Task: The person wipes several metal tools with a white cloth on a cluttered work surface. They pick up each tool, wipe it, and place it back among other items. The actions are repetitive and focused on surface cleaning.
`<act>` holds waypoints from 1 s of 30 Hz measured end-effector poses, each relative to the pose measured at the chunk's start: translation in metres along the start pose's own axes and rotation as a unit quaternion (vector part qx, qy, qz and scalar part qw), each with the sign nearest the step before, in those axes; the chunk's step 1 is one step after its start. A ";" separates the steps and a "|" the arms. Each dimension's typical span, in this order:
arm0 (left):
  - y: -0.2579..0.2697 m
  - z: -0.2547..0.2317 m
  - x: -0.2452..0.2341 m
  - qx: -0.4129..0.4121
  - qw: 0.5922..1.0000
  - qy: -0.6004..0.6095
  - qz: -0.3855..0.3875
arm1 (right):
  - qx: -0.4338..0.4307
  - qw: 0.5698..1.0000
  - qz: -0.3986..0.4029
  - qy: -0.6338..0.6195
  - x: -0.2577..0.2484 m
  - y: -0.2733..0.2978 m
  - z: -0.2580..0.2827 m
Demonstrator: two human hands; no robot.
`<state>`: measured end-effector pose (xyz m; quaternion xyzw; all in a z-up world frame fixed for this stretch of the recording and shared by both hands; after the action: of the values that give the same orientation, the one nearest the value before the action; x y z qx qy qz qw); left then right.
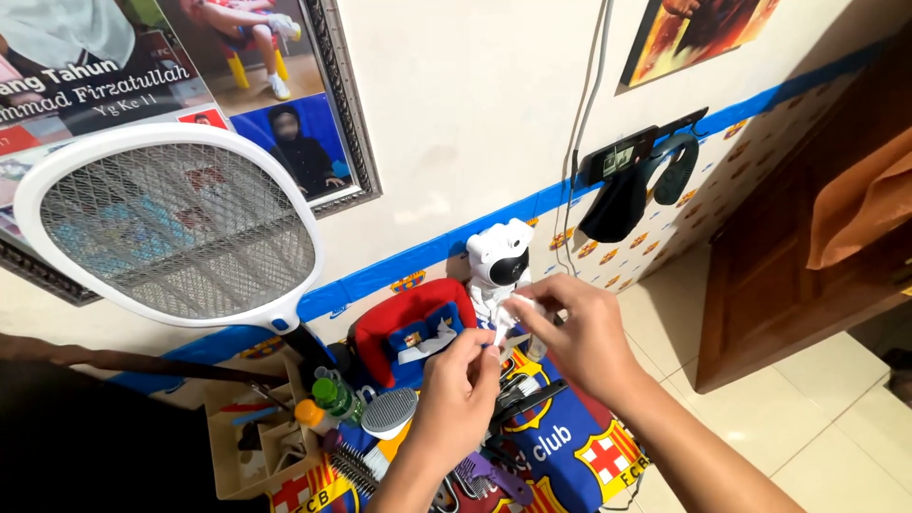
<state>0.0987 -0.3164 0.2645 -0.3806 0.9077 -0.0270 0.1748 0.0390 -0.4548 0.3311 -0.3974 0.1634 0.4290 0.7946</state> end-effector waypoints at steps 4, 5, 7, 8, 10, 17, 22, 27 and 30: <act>-0.002 0.004 -0.001 -0.007 1.000 -0.012 0.006 | -0.091 0.994 0.055 -0.010 0.015 0.012 0.019; -0.002 0.004 -0.004 -0.010 1.000 -0.023 0.000 | -0.092 0.995 0.038 -0.001 0.011 0.010 0.019; -0.002 0.001 -0.006 -0.012 0.999 -0.035 -0.006 | -0.094 0.995 0.020 0.008 0.005 0.008 0.022; -0.001 -0.002 -0.007 -0.012 0.999 -0.035 -0.007 | -0.095 0.995 0.006 0.008 0.001 0.006 0.025; 0.000 -0.004 -0.009 -0.012 0.999 -0.036 -0.009 | -0.097 0.995 -0.009 0.007 -0.002 0.008 0.030; -0.001 -0.007 -0.009 0.014 0.998 -0.057 -0.014 | -0.089 0.996 0.005 0.028 0.003 0.008 0.028; -0.001 -0.007 -0.013 0.031 0.997 -0.065 -0.035 | -0.085 0.996 0.035 0.018 0.009 0.007 0.024; -0.002 -0.010 -0.016 0.048 0.995 -0.084 -0.032 | -0.110 0.992 0.036 0.049 0.016 0.012 0.040; -0.003 -0.009 -0.015 0.030 0.994 -0.104 -0.025 | -0.070 0.996 -0.001 0.048 0.004 -0.005 0.022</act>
<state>0.1076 -0.3086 0.2779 -0.3985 0.8735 -0.0186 0.2790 0.0435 -0.4374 0.3446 -0.4726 0.1704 0.4191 0.7563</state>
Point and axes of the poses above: each hand's wrist, its own y-axis away from the middle knuckle, its own x-axis out of the palm, z = x × y, the point moved 9 cm from there along -y, towards the middle knuckle, and after that the axes turned 5 degrees about z, right-handed, at the moved point
